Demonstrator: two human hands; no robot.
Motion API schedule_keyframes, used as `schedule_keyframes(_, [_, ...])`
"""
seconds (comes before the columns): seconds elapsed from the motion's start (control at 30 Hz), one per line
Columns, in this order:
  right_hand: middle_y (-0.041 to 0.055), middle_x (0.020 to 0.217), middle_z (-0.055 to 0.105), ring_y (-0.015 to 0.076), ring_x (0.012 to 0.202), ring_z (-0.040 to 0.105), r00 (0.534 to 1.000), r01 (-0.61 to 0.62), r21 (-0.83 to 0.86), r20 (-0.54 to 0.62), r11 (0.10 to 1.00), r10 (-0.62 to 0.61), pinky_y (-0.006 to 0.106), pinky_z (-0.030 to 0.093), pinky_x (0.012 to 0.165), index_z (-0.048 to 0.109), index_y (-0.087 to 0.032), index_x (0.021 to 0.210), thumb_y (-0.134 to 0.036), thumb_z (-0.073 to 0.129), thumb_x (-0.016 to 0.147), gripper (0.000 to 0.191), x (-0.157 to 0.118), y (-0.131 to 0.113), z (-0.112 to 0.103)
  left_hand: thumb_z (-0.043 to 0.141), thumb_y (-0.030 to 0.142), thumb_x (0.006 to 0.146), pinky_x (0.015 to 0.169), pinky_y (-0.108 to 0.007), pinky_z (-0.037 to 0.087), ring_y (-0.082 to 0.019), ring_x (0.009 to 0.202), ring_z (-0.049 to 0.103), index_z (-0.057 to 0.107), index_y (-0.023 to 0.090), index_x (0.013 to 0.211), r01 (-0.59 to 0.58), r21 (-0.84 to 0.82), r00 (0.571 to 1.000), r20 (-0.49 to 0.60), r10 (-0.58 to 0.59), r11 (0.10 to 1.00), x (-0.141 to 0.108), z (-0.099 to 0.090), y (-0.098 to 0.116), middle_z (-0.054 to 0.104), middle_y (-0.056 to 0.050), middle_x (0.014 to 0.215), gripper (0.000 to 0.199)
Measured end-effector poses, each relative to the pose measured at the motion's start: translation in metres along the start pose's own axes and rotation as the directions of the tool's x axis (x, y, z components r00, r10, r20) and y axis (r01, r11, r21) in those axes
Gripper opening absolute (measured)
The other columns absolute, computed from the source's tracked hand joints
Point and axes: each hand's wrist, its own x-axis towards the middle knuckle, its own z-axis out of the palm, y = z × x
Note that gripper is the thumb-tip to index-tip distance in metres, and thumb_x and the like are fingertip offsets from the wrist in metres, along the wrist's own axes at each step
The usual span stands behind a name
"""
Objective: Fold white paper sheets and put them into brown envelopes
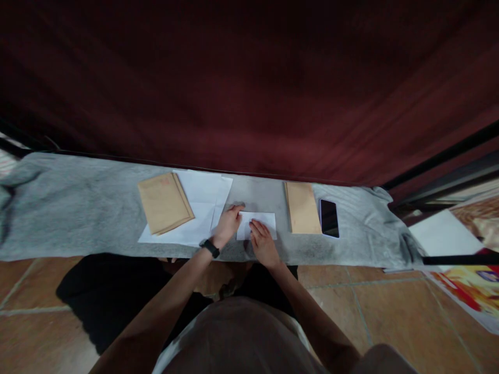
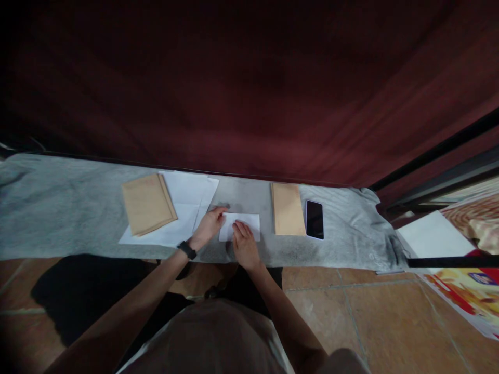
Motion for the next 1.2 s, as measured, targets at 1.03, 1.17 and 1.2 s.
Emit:
schedule_keyframes(1.03, [0.0183, 0.159, 0.041, 0.0293, 0.147, 0.037, 0.978, -0.170, -0.246, -0.158, 0.954, 0.134, 0.053, 0.029, 0.120, 0.038, -0.010, 0.155, -0.035, 0.033, 0.107, 0.055, -0.011, 0.048, -0.015, 0.034, 0.029, 0.101, 0.125, -0.053, 0.020, -0.028, 0.153, 0.028, 0.031, 0.012, 0.158, -0.078, 0.521, 0.973, -0.146, 0.179, 0.850, -0.071, 0.038, -0.016, 0.036, -0.014, 0.162, 0.060])
schedule_keyframes(1.17, [0.0184, 0.158, 0.041, 0.0295, 0.148, 0.036, 0.979, -0.174, -0.256, -0.151, 0.951, 0.139, 0.053, 0.029, 0.120, 0.037, -0.009, 0.155, -0.034, 0.032, 0.106, 0.055, -0.012, 0.047, -0.015, 0.034, 0.027, 0.101, 0.126, -0.052, 0.020, -0.028, 0.154, 0.024, 0.027, 0.011, 0.159, -0.090, 0.508, 0.963, -0.176, 0.206, 0.857, -0.080, 0.040, -0.005, 0.032, -0.014, 0.164, 0.061])
schedule_keyframes(1.2, [0.0186, 0.158, 0.042, 0.0297, 0.148, 0.036, 0.979, -0.175, -0.258, -0.149, 0.950, 0.140, 0.053, 0.029, 0.120, 0.037, -0.009, 0.155, -0.034, 0.033, 0.106, 0.055, -0.012, 0.047, -0.015, 0.034, 0.026, 0.101, 0.126, -0.051, 0.020, -0.027, 0.155, 0.023, 0.027, 0.012, 0.159, -0.141, 0.507, 0.961, -0.134, 0.240, 0.850, -0.083, 0.042, -0.002, 0.031, -0.014, 0.164, 0.060])
